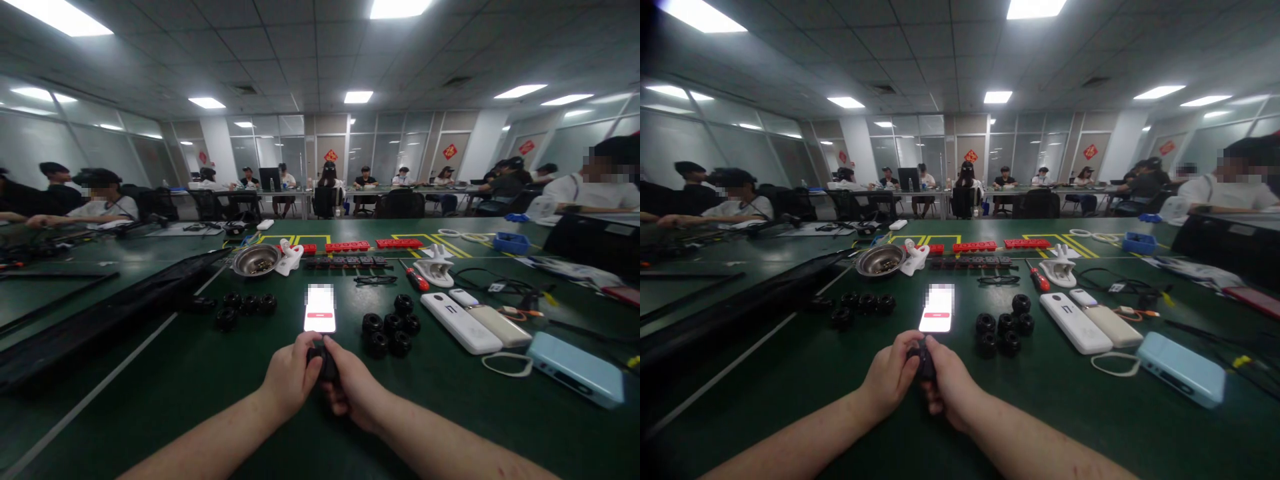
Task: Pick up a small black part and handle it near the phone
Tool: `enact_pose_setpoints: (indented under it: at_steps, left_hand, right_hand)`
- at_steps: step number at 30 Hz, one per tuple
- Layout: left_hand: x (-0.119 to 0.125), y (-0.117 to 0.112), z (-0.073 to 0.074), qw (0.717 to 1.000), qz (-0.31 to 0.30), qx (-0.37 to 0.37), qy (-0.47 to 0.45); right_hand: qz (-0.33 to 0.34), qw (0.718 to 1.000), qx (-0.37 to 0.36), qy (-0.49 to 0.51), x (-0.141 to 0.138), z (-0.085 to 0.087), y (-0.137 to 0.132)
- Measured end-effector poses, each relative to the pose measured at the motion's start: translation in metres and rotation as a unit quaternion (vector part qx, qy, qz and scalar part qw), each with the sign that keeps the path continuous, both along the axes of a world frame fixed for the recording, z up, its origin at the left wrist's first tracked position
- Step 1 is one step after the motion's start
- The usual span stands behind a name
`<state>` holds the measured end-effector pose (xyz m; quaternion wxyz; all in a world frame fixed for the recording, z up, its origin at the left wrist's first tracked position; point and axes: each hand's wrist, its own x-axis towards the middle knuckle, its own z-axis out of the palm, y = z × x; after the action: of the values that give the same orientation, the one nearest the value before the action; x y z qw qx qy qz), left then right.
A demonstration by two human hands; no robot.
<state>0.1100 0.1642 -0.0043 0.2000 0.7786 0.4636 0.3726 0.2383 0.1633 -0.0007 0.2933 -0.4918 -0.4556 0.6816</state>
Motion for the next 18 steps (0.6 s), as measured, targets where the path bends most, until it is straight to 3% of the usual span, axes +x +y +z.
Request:
enact_pose_setpoints:
  at_steps: [1, 3, 5, 6, 7, 8, 9, 10, 12, 14, 16, 18]
  left_hand:
    - [0.002, 0.000, 0.000, 1.000, 0.001, -0.017, -0.022]
    - [0.010, -0.002, 0.006, 0.988, 0.017, -0.094, -0.119]
    - [0.017, -0.004, 0.014, 0.945, 0.062, -0.226, -0.229]
    - [0.019, -0.005, 0.017, 0.914, 0.081, -0.311, -0.248]
    - [0.020, -0.006, 0.019, 0.885, 0.093, -0.377, -0.256]
    - [0.018, -0.006, 0.020, 0.871, 0.100, -0.403, -0.262]
    - [0.015, -0.005, 0.019, 0.875, 0.099, -0.394, -0.262]
    - [0.011, -0.004, 0.016, 0.897, 0.090, -0.348, -0.256]
    - [0.002, -0.002, 0.010, 0.960, 0.043, -0.203, -0.188]
    - [-0.006, -0.001, 0.006, 0.994, 0.000, -0.086, -0.072]
    - [-0.008, -0.001, 0.006, 0.999, -0.010, -0.036, 0.004]
    - [-0.006, -0.002, 0.009, 0.999, -0.004, -0.050, -0.002]
  right_hand:
    - [-0.019, 0.999, 0.041, -0.013, 0.000, -0.001, 0.001]
    - [-0.045, 0.968, 0.230, -0.091, 0.003, -0.002, 0.003]
    - [0.002, 0.877, 0.438, -0.197, 0.011, 0.002, 0.004]
    - [0.043, 0.828, 0.505, -0.239, 0.015, 0.004, 0.005]
    - [0.071, 0.796, 0.539, -0.266, 0.018, 0.007, 0.004]
    - [0.079, 0.785, 0.548, -0.277, 0.021, 0.010, 0.003]
    - [0.074, 0.796, 0.535, -0.272, 0.022, 0.012, 0.002]
    - [0.063, 0.829, 0.496, -0.252, 0.022, 0.013, 0.000]
    - [0.056, 0.923, 0.338, -0.174, 0.018, 0.012, -0.001]
    - [0.068, 0.983, 0.154, -0.077, 0.013, 0.007, -0.001]
    - [0.064, 0.996, 0.064, -0.019, 0.009, 0.002, 0.001]
    - [0.038, 0.989, 0.139, -0.039, 0.010, 0.000, 0.003]
